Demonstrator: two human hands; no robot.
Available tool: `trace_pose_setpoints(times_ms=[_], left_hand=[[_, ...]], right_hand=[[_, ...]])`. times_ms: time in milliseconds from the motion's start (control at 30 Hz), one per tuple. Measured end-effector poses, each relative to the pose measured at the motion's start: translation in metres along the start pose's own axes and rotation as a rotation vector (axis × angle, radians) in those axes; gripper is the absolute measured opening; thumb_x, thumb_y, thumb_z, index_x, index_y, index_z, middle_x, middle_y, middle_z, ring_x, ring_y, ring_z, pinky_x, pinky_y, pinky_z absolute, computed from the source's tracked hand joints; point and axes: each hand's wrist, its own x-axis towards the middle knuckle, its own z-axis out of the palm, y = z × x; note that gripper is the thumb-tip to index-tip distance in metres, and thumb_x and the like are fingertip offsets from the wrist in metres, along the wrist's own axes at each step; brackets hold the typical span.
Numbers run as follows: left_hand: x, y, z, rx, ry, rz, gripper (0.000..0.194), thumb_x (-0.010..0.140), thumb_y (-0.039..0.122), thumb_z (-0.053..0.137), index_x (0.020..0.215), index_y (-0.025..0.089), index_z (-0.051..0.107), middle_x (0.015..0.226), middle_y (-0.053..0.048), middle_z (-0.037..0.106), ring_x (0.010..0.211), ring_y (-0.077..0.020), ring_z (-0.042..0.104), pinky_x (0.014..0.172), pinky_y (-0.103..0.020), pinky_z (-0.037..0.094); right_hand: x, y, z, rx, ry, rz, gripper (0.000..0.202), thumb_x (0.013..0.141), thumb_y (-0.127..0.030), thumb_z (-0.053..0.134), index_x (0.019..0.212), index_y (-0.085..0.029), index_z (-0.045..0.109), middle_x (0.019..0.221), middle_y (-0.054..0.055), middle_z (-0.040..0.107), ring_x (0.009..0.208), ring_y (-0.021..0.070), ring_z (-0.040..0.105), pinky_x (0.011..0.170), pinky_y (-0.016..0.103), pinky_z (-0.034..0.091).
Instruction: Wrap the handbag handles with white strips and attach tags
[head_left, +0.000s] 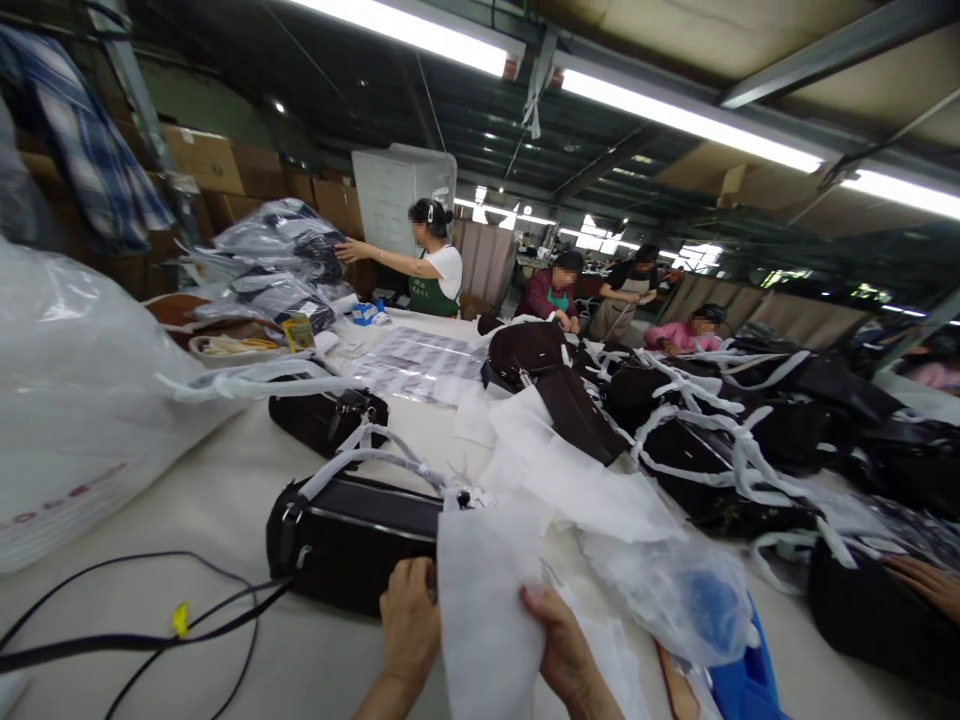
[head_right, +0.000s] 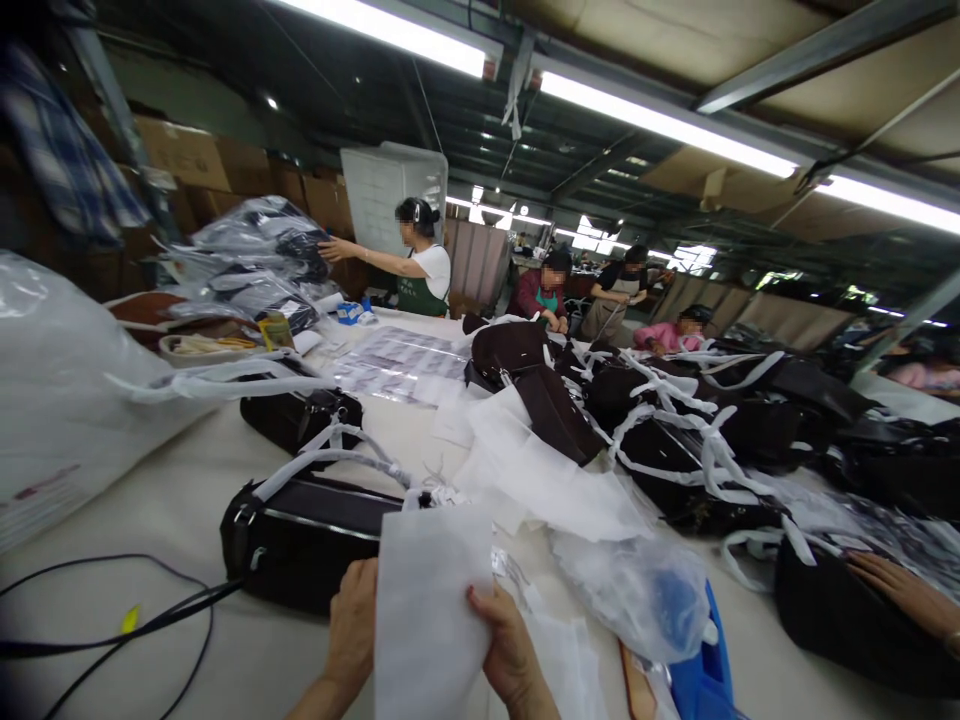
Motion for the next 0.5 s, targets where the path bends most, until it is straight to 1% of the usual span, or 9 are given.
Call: trace_pose_setpoints(times_ms=[67, 133, 167, 233, 300, 333, 367, 433, 500], left_hand=[[-0.002, 0.004, 0.002, -0.008, 0.014, 0.028, 0.006, 0.071, 0.016, 0.048, 0.074, 0.018, 0.053, 0.092, -0.007, 0.05, 0.095, -0.0242, 0.045, 0.08, -0.039, 0.033], [-0.002, 0.003, 0.004, -0.034, 0.019, 0.039, 0.004, 0.067, 0.016, 0.048, 0.066, 0.019, 0.05, 0.093, -0.006, 0.049, 0.095, -0.0244, 0.045, 0.08, -0.038, 0.031], [0.0, 0.001, 0.004, -0.057, 0.012, 0.032, 0.005, 0.065, 0.016, 0.047, 0.061, 0.019, 0.048, 0.089, -0.005, 0.05, 0.092, -0.0239, 0.046, 0.078, -0.037, 0.031], [0.004, -0.008, 0.004, -0.131, -0.029, -0.003, 0.011, 0.061, 0.017, 0.047, 0.052, 0.02, 0.041, 0.072, -0.002, 0.048, 0.077, -0.021, 0.049, 0.071, -0.033, 0.033], [0.008, -0.02, 0.003, -0.248, -0.096, -0.051, 0.018, 0.057, 0.019, 0.047, 0.046, 0.021, 0.033, 0.056, 0.002, 0.045, 0.063, -0.0182, 0.049, 0.063, -0.03, 0.035], [0.01, -0.026, 0.003, -0.317, -0.127, -0.074, 0.019, 0.056, 0.02, 0.047, 0.045, 0.022, 0.031, 0.053, 0.002, 0.046, 0.062, -0.0182, 0.051, 0.061, -0.029, 0.036], [0.011, -0.031, 0.003, -0.387, -0.148, -0.097, 0.02, 0.055, 0.022, 0.048, 0.045, 0.022, 0.03, 0.054, 0.001, 0.051, 0.067, -0.0193, 0.054, 0.061, -0.028, 0.037], [0.011, -0.039, 0.004, -0.514, -0.17, -0.138, 0.02, 0.055, 0.025, 0.049, 0.045, 0.021, 0.032, 0.063, -0.003, 0.06, 0.078, -0.0216, 0.057, 0.065, -0.028, 0.041], [0.01, -0.04, 0.009, -0.611, -0.175, -0.168, 0.015, 0.052, 0.026, 0.054, 0.049, 0.02, 0.04, 0.068, -0.004, 0.063, 0.076, -0.0218, 0.059, 0.065, -0.029, 0.043]], right_hand=[[0.001, 0.003, -0.009, 0.126, 0.073, 0.037, 0.034, 0.048, -0.029, 0.075, 0.078, -0.015, 0.068, 0.077, 0.008, 0.071, 0.083, 0.0269, 0.063, 0.082, 0.041, 0.046], [-0.002, 0.006, -0.016, 0.195, 0.136, 0.072, 0.032, 0.044, -0.031, 0.077, 0.071, -0.015, 0.068, 0.076, 0.008, 0.071, 0.088, 0.0295, 0.062, 0.084, 0.045, 0.045], [-0.005, 0.007, -0.019, 0.206, 0.162, 0.081, 0.032, 0.043, -0.031, 0.077, 0.069, -0.015, 0.068, 0.077, 0.009, 0.071, 0.09, 0.0307, 0.062, 0.085, 0.046, 0.045], [-0.013, 0.009, -0.028, 0.207, 0.203, 0.086, 0.032, 0.043, -0.032, 0.078, 0.067, -0.015, 0.068, 0.078, 0.009, 0.071, 0.091, 0.032, 0.061, 0.086, 0.048, 0.045], [-0.022, 0.013, -0.041, 0.188, 0.232, 0.079, 0.031, 0.046, -0.033, 0.076, 0.071, -0.016, 0.068, 0.081, 0.009, 0.071, 0.093, 0.0322, 0.061, 0.086, 0.049, 0.045], [-0.027, 0.016, -0.049, 0.166, 0.252, 0.072, 0.03, 0.049, -0.034, 0.075, 0.073, -0.017, 0.068, 0.082, 0.008, 0.071, 0.093, 0.0323, 0.061, 0.086, 0.049, 0.046], [-0.031, 0.019, -0.057, 0.132, 0.279, 0.067, 0.029, 0.051, -0.035, 0.074, 0.075, -0.019, 0.068, 0.085, 0.008, 0.071, 0.093, 0.0327, 0.061, 0.085, 0.05, 0.047], [-0.039, 0.026, -0.073, 0.055, 0.343, 0.059, 0.029, 0.051, -0.04, 0.072, 0.076, -0.025, 0.067, 0.088, 0.006, 0.071, 0.094, 0.0348, 0.061, 0.082, 0.051, 0.049], [-0.045, 0.033, -0.089, -0.009, 0.404, 0.056, 0.03, 0.047, -0.043, 0.073, 0.075, -0.031, 0.066, 0.088, 0.003, 0.07, 0.097, 0.0371, 0.058, 0.08, 0.052, 0.049]])
